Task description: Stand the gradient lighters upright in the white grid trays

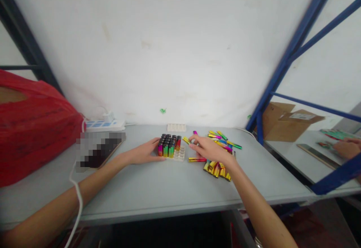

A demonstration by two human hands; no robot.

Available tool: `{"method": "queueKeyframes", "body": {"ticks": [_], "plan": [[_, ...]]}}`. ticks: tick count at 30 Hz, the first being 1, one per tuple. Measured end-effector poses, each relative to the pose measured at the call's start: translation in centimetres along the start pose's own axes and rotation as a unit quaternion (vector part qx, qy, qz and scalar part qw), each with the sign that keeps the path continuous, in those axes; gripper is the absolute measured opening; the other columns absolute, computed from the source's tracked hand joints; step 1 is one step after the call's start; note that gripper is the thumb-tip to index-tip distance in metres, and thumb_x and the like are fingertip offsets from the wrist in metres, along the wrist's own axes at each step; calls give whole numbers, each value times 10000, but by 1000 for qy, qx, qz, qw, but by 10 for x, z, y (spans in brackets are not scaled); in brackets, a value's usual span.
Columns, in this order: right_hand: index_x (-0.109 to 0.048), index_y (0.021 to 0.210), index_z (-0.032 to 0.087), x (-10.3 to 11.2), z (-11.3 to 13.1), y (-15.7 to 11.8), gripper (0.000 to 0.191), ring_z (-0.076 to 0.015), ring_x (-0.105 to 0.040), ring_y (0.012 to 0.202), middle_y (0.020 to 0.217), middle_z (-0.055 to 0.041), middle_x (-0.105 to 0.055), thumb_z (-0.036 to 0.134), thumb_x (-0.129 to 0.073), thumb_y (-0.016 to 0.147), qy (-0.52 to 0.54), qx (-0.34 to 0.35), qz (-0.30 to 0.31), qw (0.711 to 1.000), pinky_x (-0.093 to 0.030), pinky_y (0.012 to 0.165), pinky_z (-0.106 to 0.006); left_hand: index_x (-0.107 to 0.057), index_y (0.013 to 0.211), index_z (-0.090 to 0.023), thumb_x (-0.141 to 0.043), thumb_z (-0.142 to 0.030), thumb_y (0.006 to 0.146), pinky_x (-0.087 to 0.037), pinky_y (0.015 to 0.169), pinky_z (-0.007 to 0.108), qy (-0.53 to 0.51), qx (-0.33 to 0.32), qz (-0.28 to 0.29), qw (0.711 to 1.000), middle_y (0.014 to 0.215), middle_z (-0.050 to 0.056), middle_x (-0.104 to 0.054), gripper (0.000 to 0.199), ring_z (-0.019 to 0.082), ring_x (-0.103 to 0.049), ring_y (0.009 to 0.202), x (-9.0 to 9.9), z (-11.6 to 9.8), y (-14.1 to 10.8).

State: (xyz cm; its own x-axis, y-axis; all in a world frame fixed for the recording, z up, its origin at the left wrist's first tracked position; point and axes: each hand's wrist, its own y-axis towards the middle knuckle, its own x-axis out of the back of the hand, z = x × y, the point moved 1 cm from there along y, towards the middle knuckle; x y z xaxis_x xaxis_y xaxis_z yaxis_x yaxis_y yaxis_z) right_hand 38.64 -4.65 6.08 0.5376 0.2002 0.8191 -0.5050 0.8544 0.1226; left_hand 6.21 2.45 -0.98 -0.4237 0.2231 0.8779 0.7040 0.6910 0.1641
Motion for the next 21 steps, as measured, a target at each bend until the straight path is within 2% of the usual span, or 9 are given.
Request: {"method": "queueKeyframes", "body": {"ticks": [2,5,8,12,15,18,21], "plan": [[-654,1272,192,12,-4,18,428,-181,-638,664,786,-2,-675,538,-526,1054,70,-7,-16,997,-501,620,-290,-544,1506,-198,-710,-727,888,-430,1238,460,-3,8,-1,1000,1571,146,-550,831,369,-567,1415,1,-1,0],[-709,1231,196,18,-6,43,476,-154,-559,632,735,20,-617,589,-637,971,113,12,-83,990,-424,563,-261,-553,1501,-204,-723,-715,885,-439,1231,464,-7,3,-4,1000,1561,142,-564,819,369,-576,1407,2,-3,-1],[-715,1165,202,10,-10,62,501,-122,-461,579,713,42,-576,610,-746,876,186,19,-169,968,-350,527,-250,-550,1503,-209,-725,-700,891,-435,1233,469,-4,-4,-3,1000,1569,140,-557,804,365,-566,1417,3,-3,-1],[-656,861,205,-15,-20,74,540,-114,-389,558,630,61,-467,732,-755,802,310,-21,-229,922,-323,511,-254,-509,1539,-208,-716,-695,902,-404,1261,466,1,-9,-5,1000,1592,143,-533,828,360,-540,1447,3,-2,-2],[-594,794,224,-31,-23,75,616,-135,-476,606,657,39,-508,833,-685,796,358,-20,-228,905,-416,563,-264,-505,1541,-191,-713,-686,909,-388,1275,451,2,-7,4,1000,1601,152,-523,830,358,-526,1465,3,-2,-2],[-564,870,242,-42,-23,74,611,-141,-549,628,730,32,-579,838,-682,803,426,-12,-187,885,-505,634,-292,-508,1541,-191,-712,-691,905,-392,1273,443,1,-1,6,1000,1608,151,-517,833,355,-529,1466,3,-1,-1],[-535,943,262,-50,-20,73,579,-112,-433,518,661,86,-476,815,-668,835,448,-13,-158,880,-439,543,-262,-527,1528,-194,-718,-690,901,-399,1272,449,0,4,6,1000,1594,149,-530,822,359,-535,1460,3,-2,-1]]}}
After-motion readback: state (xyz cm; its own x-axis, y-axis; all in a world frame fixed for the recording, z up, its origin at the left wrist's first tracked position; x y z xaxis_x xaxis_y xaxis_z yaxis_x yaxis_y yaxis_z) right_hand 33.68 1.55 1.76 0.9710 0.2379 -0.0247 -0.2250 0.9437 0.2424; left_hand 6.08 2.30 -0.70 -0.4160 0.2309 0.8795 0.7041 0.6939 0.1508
